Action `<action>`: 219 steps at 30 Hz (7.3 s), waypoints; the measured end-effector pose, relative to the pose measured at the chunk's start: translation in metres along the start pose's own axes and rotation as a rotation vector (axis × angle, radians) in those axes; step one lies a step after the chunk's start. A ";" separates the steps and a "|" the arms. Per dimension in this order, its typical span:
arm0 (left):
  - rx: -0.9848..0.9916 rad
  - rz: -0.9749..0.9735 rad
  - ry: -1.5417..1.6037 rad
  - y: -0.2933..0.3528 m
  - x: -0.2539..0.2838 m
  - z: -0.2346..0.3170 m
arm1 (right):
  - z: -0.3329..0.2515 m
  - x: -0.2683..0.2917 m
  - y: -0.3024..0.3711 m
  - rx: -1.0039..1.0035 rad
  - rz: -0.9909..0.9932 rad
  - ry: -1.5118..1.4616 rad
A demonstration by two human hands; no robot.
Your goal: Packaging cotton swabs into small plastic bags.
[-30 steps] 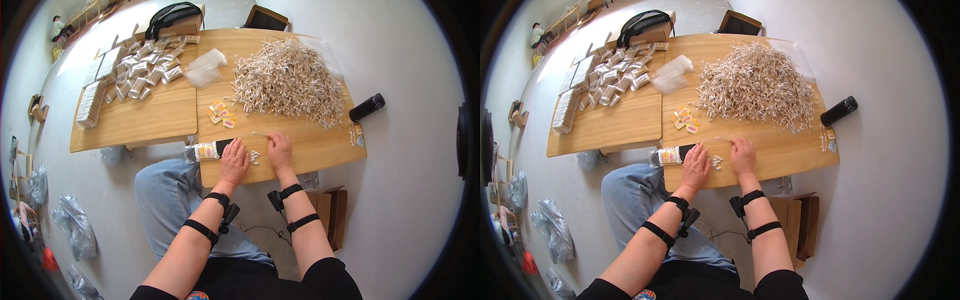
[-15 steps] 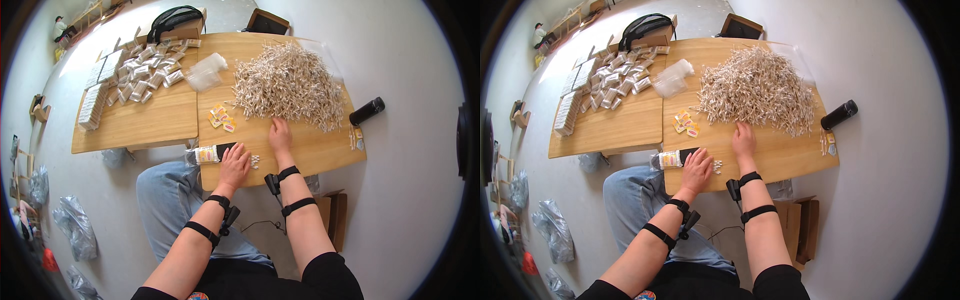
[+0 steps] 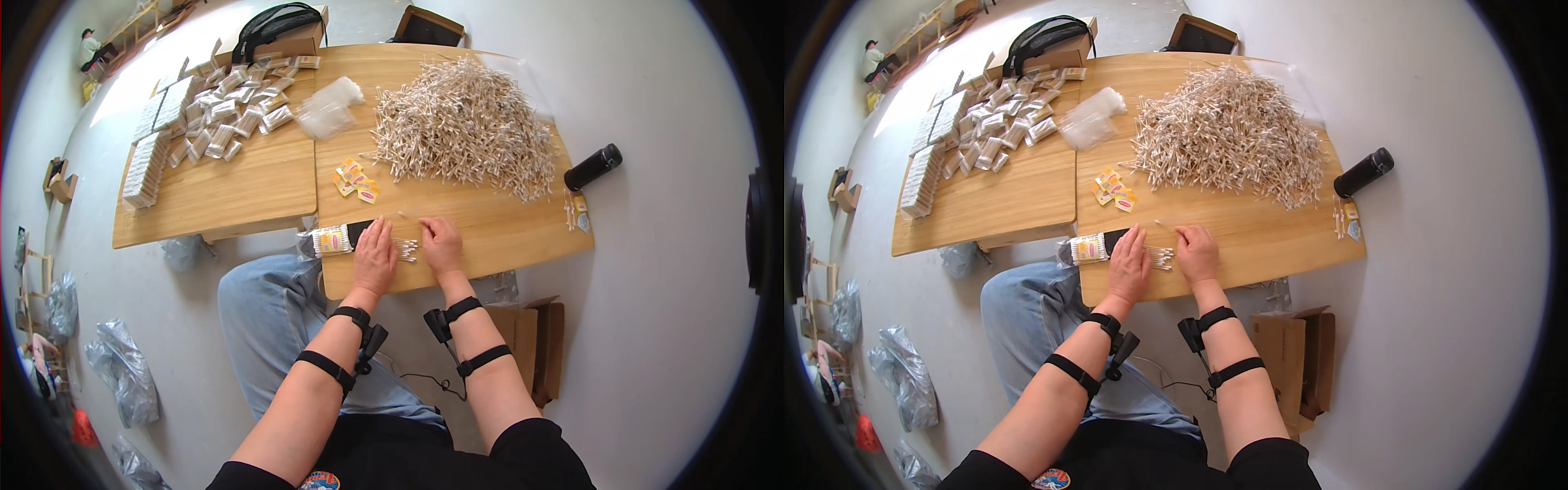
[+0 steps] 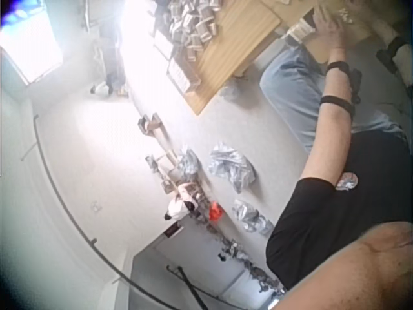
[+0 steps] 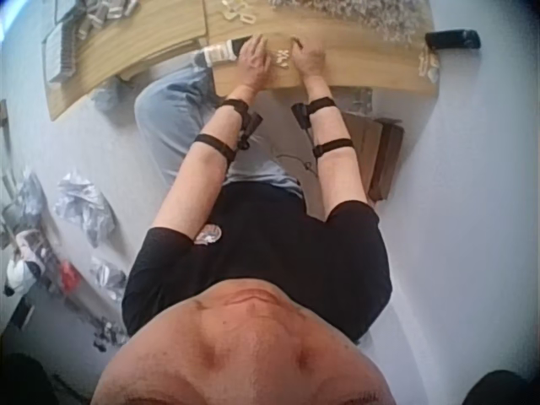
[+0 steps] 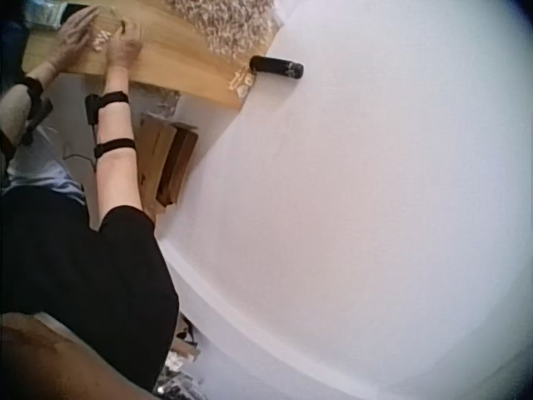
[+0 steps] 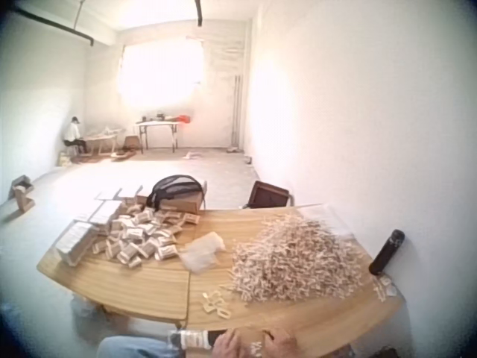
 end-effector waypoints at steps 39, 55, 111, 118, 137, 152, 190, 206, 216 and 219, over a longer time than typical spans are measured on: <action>0.066 -0.345 -0.235 0.013 -0.013 0.002 | -0.036 -0.031 0.060 -0.070 -0.464 0.420; 0.046 -0.330 -0.288 0.015 -0.014 0.002 | -0.038 -0.032 0.040 0.206 -0.558 0.430; 0.033 -0.315 -0.347 0.015 -0.013 0.005 | -0.022 -0.006 0.036 0.050 -0.089 -0.076; 0.043 -0.328 -0.330 0.014 -0.012 0.006 | -0.024 -0.005 0.035 0.027 -0.071 -0.061; 0.045 -0.327 -0.330 0.015 -0.013 0.005 | -0.027 -0.006 0.034 0.041 -0.086 0.004; 0.044 -0.315 -0.302 0.015 -0.014 0.006 | -0.024 -0.011 0.036 0.036 -0.196 0.102; 0.454 0.074 0.097 0.029 0.038 -0.145 | -0.067 -0.070 0.011 0.232 -0.741 0.506; 0.574 0.249 0.336 0.026 0.066 -0.149 | -0.070 -0.081 0.010 0.200 -0.705 0.227; 0.643 0.268 0.378 0.026 0.060 -0.157 | -0.090 -0.091 0.010 0.254 -0.788 0.507; 0.683 0.210 0.392 0.028 0.056 -0.163 | -0.102 -0.098 0.015 0.260 -0.804 0.463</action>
Point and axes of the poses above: each hand's wrist, its own y-axis away from the middle knuckle, its own x-axis out of the back of the hand, z = x × y, the point moved 5 cm from there along -y, towards the middle knuckle, and after that the axes turned 10 degrees about -z, right-handed, at the moved point
